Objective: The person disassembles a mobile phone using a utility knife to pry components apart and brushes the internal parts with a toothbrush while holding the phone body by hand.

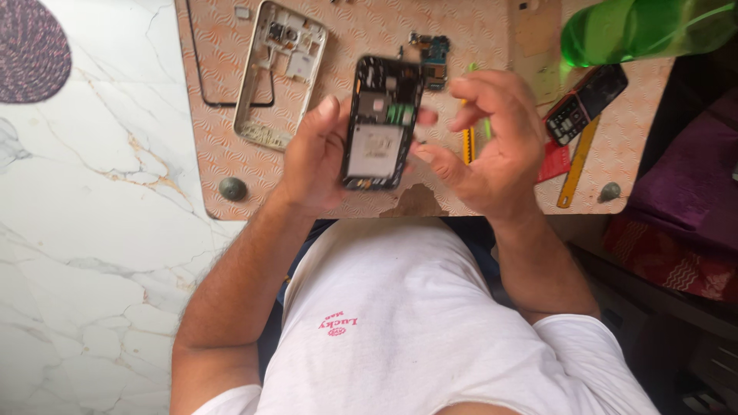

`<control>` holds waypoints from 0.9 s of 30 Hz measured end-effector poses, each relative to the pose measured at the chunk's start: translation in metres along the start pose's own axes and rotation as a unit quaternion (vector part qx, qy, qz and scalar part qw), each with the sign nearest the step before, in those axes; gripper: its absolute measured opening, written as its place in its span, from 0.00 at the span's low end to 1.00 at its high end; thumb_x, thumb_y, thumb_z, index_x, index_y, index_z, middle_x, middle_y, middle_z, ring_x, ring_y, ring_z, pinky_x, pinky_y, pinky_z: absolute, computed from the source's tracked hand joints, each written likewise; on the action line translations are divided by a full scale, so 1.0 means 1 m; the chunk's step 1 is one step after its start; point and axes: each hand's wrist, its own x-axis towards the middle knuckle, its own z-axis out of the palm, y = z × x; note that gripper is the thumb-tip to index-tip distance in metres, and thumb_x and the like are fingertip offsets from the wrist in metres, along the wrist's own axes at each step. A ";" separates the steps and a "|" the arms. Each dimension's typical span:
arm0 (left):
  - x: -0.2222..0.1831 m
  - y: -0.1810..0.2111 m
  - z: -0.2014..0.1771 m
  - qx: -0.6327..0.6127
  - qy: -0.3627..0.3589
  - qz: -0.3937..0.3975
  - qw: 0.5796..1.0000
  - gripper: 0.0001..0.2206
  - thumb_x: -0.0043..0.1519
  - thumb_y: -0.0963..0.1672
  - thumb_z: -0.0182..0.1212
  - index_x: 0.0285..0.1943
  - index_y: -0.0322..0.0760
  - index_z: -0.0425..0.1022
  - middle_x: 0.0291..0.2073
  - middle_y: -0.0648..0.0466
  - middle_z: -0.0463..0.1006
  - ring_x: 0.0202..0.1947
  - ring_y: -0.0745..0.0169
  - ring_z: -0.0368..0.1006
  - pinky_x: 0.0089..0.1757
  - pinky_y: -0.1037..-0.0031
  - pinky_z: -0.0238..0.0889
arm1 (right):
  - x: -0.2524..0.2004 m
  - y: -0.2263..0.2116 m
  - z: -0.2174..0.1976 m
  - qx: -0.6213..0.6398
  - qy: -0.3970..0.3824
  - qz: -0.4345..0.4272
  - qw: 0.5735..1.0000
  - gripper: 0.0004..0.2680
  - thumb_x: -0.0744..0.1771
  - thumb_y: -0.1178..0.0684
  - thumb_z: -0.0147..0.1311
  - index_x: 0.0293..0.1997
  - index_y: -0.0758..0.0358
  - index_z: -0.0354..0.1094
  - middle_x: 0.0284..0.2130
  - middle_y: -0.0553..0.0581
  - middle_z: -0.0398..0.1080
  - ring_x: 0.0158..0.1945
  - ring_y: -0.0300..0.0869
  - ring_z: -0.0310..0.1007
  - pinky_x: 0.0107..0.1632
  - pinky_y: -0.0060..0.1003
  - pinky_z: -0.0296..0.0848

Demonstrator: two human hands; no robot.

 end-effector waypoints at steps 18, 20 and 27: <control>-0.005 0.000 0.012 0.122 -0.032 0.188 0.974 0.36 0.70 0.58 0.52 0.80 0.36 0.51 0.71 0.44 0.65 0.70 0.55 0.61 0.70 0.63 0.54 | -0.003 -0.031 0.017 0.071 -0.130 0.097 0.984 0.26 0.65 0.55 0.62 0.72 0.66 0.58 0.54 0.63 0.71 0.53 0.52 0.74 0.57 0.43 0.76; -0.004 0.000 0.013 0.177 0.003 0.212 0.961 0.32 0.72 0.52 0.58 0.79 0.33 0.53 0.69 0.43 0.67 0.70 0.54 0.64 0.70 0.62 0.56 | -0.002 -0.019 0.007 0.321 -0.141 0.206 0.914 0.25 0.67 0.52 0.59 0.73 0.68 0.59 0.53 0.65 0.73 0.50 0.51 0.75 0.56 0.44 0.76; 0.001 -0.012 0.021 0.229 0.072 0.219 0.946 0.20 0.72 0.40 0.60 0.72 0.28 0.65 0.57 0.44 0.79 0.59 0.58 0.76 0.60 0.64 0.74 | -0.012 0.004 -0.005 0.671 -0.104 0.289 0.675 0.27 0.68 0.40 0.54 0.72 0.71 0.58 0.54 0.71 0.72 0.50 0.51 0.78 0.49 0.48 0.78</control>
